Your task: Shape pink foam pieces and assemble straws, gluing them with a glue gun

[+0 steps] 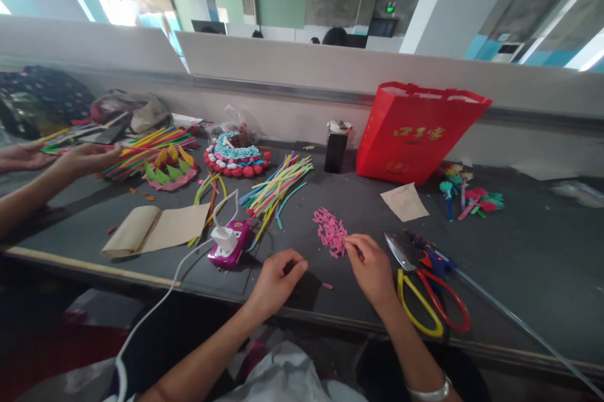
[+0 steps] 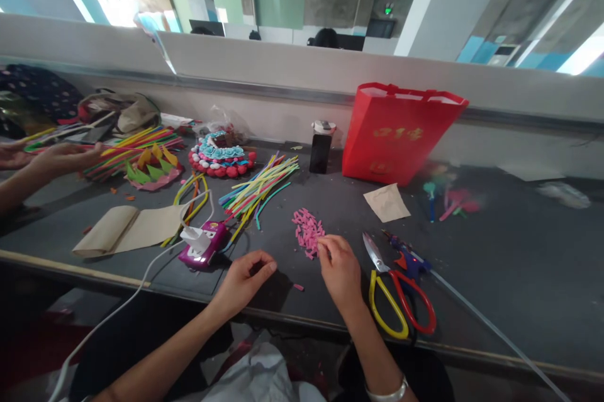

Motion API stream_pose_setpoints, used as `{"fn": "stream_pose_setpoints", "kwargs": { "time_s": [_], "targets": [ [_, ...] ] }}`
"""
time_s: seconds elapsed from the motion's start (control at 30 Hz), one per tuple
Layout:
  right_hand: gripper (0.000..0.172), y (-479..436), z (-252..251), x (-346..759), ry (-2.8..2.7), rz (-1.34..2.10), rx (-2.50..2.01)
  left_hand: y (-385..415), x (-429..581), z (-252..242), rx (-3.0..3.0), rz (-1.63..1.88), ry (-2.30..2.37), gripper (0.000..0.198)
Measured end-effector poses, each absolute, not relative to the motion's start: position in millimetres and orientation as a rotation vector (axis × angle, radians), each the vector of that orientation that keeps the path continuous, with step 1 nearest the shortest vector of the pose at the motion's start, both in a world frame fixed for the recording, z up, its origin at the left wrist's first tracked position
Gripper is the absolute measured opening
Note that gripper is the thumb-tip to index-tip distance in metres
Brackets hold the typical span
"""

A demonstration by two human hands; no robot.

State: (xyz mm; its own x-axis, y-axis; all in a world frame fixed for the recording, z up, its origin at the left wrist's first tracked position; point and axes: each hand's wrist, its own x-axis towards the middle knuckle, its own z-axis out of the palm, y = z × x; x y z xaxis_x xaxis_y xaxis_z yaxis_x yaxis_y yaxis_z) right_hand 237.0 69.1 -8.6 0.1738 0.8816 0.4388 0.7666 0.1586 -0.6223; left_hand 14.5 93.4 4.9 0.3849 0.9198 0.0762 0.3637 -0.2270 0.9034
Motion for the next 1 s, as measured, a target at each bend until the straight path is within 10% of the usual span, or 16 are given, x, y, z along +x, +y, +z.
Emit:
{"fn": "stream_pose_setpoints", "kwargs": {
  "time_s": [1.0],
  "targets": [
    [0.026, 62, -10, 233, -1.866, 0.033, -1.658, 84, 7, 14, 1.813, 0.961, 1.149, 0.029]
  ]
}}
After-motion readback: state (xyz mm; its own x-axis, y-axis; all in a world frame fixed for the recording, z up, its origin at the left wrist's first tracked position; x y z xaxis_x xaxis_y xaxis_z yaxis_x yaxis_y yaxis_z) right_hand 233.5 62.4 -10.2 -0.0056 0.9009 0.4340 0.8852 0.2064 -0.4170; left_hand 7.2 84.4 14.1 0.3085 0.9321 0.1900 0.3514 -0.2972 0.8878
